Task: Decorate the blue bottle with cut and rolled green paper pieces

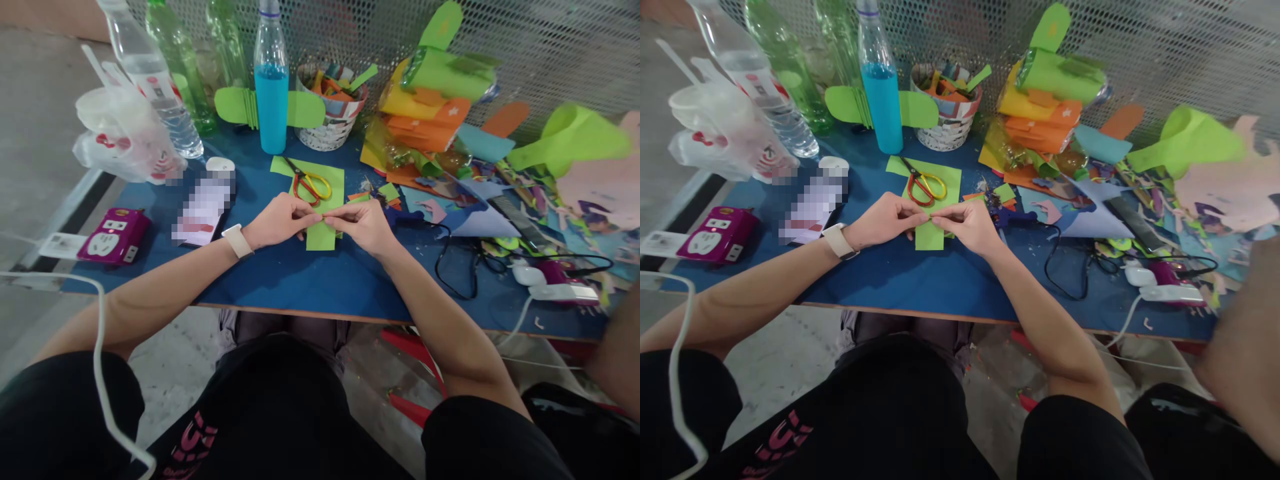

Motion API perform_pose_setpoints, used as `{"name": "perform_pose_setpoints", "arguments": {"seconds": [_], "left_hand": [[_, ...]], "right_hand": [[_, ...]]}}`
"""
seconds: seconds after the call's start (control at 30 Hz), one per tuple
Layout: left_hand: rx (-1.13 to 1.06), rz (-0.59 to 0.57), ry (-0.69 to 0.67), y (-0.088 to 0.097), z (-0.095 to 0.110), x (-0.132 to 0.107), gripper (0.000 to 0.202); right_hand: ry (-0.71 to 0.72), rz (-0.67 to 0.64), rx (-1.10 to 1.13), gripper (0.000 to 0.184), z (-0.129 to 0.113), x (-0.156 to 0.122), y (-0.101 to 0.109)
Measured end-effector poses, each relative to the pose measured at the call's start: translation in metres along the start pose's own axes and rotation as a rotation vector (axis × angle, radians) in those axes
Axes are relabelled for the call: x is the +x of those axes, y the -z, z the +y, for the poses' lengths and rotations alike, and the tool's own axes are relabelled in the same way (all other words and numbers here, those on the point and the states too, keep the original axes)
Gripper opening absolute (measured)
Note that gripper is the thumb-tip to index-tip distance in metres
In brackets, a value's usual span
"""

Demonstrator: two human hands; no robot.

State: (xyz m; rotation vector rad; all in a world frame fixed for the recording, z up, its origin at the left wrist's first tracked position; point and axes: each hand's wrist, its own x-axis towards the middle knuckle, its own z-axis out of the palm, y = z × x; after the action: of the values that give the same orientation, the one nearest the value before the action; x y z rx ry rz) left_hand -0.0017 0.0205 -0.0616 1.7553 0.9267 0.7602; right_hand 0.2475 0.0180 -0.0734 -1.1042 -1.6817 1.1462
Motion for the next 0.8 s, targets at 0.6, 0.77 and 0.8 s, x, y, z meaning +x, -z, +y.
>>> {"name": "perform_pose_setpoints", "arguments": {"seconds": [0.6, 0.77, 0.8], "left_hand": [[0.026, 0.027, -0.063, 0.0, -0.001, -0.0003, 0.022], [0.078, 0.041, -0.062, -0.0014, 0.001, -0.0015, 0.024], [0.105, 0.044, -0.072, -0.0014, 0.0014, -0.0016, 0.03]], "right_hand": [[-0.007, -0.02, -0.018, 0.045, -0.0063, -0.0027, -0.0038], [0.034, 0.021, -0.036, 0.037, -0.0024, -0.0026, -0.0042], [0.038, 0.036, -0.032, 0.037, -0.0016, -0.0025, -0.0047]]}}
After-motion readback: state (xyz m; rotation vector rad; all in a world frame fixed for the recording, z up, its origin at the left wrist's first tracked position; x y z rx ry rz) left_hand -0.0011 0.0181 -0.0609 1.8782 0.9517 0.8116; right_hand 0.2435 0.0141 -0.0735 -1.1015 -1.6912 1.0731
